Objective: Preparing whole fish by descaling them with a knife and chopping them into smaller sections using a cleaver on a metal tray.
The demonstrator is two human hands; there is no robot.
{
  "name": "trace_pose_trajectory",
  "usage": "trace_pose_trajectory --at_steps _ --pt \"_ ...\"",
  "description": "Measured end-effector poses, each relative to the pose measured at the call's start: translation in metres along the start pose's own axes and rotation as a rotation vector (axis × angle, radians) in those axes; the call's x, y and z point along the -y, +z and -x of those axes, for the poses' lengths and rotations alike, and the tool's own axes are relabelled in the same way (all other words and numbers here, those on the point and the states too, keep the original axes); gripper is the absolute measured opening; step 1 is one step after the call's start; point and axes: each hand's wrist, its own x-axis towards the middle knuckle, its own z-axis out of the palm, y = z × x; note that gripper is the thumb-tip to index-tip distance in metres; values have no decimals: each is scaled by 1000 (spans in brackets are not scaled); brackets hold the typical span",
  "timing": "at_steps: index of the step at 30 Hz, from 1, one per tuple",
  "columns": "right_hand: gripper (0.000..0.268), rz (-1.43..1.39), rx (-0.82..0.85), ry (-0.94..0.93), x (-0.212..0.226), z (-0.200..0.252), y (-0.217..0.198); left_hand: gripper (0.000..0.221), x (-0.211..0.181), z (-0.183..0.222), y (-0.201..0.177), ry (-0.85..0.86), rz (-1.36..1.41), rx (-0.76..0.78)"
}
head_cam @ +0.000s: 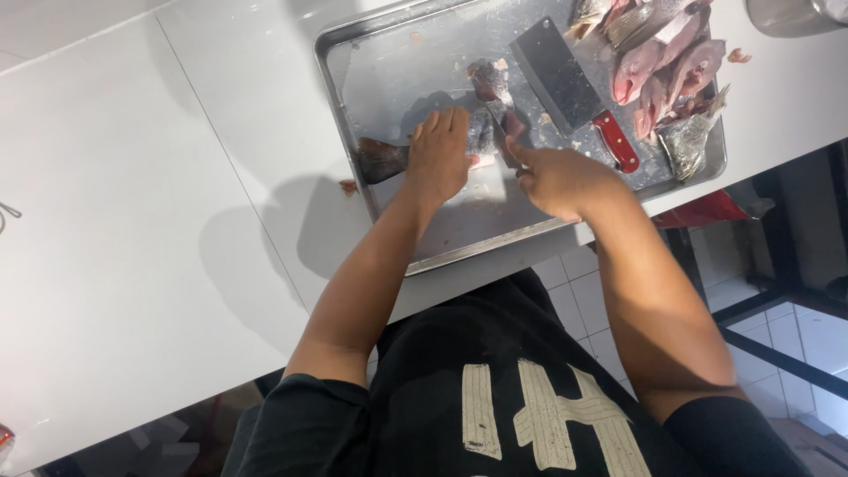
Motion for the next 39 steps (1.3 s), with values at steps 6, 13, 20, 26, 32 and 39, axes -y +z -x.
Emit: trace_pose_trajectory --at_steps 6,13,20,26,32,39 --pt "56 -4 29 -27 -6 -17 2 51 -2 10 16 7 -23 -95" --pt "54 -101 48 -58 -16 -16 -5 58 0 13 30 64 -103 -148" --pt "55 -41 113 -80 -22 -9 -7 58 11 9 46 113 -119 -223" --pt "52 -68 -17 -85 -8 3 5 65 4 14 25 60 -80 -272" --pt "59 -214 -150 -78 -10 35 34 79 47 -5 65 -109 68 -349" --pt "62 -54 -259 -42 23 34 50 47 35 4 29 -117 118 -337"
